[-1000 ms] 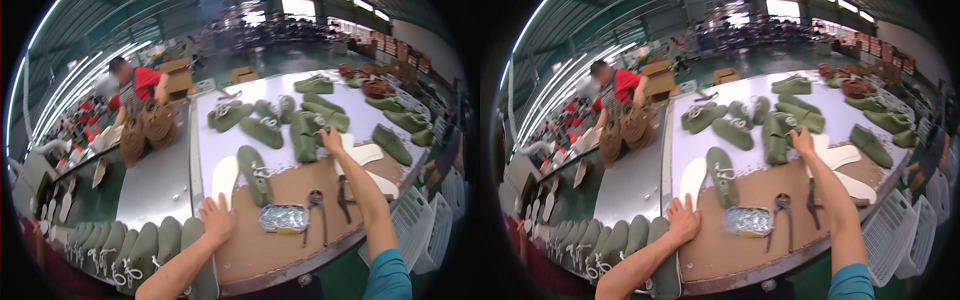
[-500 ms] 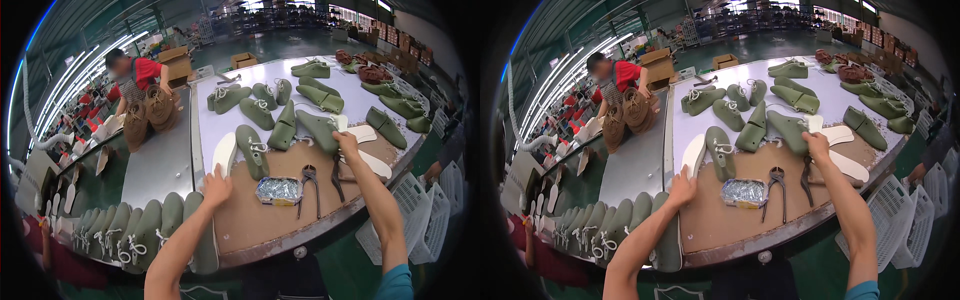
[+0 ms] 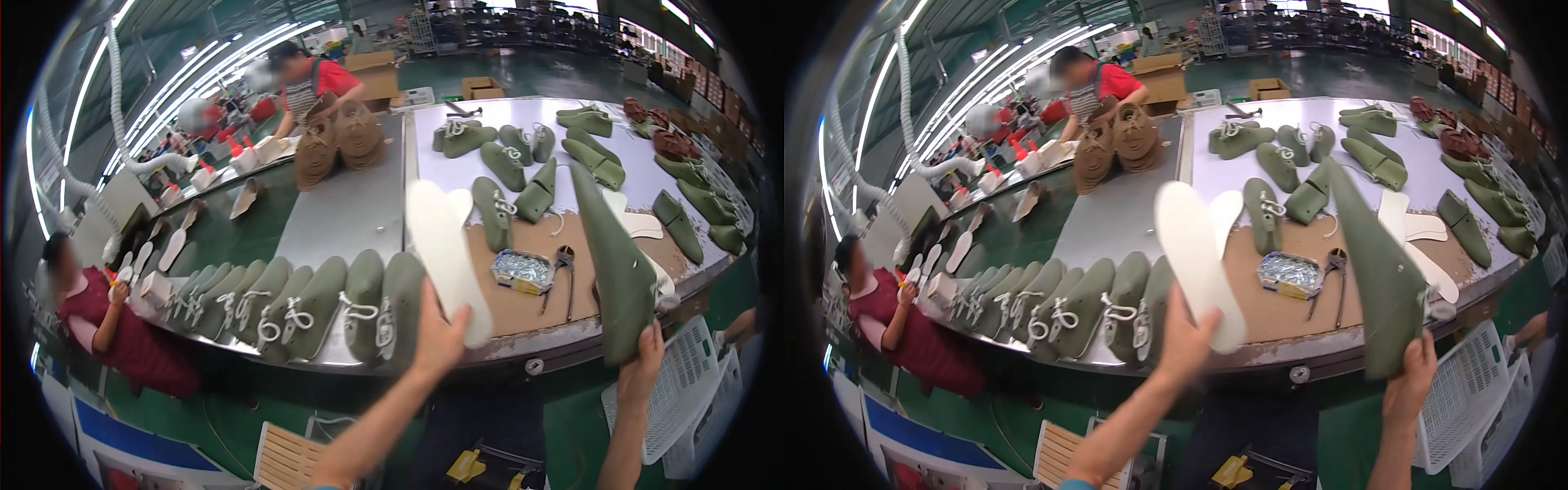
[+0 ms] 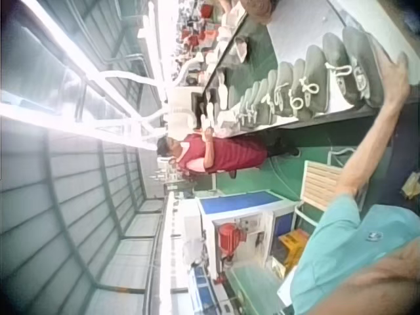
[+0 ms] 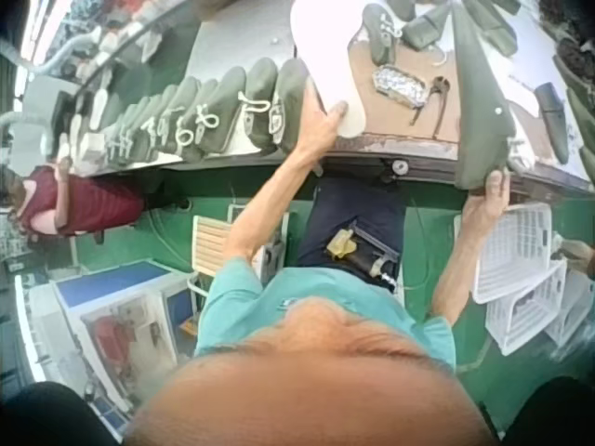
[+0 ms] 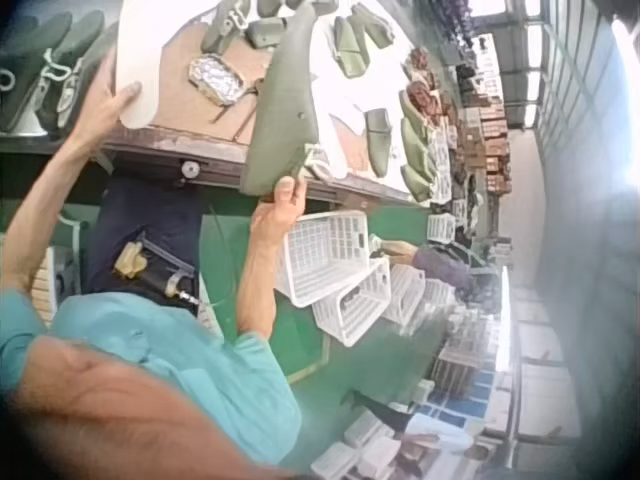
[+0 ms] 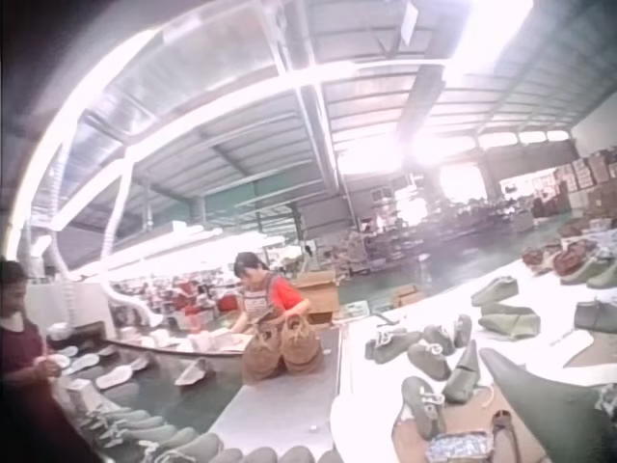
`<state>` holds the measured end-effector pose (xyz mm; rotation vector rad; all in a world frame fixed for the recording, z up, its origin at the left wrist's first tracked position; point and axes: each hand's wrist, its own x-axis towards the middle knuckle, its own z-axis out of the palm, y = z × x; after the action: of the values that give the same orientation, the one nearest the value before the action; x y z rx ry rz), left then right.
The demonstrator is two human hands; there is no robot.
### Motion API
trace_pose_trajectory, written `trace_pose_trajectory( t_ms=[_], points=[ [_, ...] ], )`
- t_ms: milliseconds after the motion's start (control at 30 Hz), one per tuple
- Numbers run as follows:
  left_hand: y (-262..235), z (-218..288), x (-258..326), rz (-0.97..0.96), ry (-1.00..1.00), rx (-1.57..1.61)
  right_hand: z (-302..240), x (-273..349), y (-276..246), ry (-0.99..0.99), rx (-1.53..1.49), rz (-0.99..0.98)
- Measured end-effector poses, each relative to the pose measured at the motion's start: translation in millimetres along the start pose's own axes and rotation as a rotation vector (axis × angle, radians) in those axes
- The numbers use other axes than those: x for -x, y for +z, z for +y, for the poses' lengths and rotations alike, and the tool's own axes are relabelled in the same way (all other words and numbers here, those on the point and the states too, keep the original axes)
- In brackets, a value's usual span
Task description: The person uses a handheld staple gun to attach white insoles to green shoe uppers. They repeatedly pick up an insole, staple it to a shoe upper, and place the finished shoe on a nearby table. Other workers are visible in the background performing similar tasks.
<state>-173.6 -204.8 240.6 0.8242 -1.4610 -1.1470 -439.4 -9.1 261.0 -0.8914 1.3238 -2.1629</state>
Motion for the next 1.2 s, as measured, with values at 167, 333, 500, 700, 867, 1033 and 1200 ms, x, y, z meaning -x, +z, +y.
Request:
trace_pose_trajectory(
  t_ms=[167, 333, 500, 700, 867, 1033, 1200],
  points=[
    [18, 45, 111, -0.136, -0.496, 1.034, -1, 94, 48, -0.342, 0.611, -0.438],
    [-16, 33, 152, 0.141, -0.666, 1.03, 8, 118, 60, -0.275, 0.497, -0.843],
    [-2, 39, 175, 0.085, -0.674, 0.913, 36, 146, 62, 0.797, -0.185, -0.742],
    [-42, 40, 157, 0.069, 0.353, -0.049, 55, 143, 11, 0.448, 0.23, -0.759],
    [-28, 55, 174, -0.494, 0.474, -0.573, 84, 116, 1, -0.378, 0.959, -0.971],
    [14, -91, 210, -0.667, 0.178, -0.8, 146, 127, -15, -0.459, 1.101, -1.243],
    [36, -132, 224, -0.782, 0.2, -0.952, 149, 165, -74, -0.052, 1.137, -0.643]
  ],
)
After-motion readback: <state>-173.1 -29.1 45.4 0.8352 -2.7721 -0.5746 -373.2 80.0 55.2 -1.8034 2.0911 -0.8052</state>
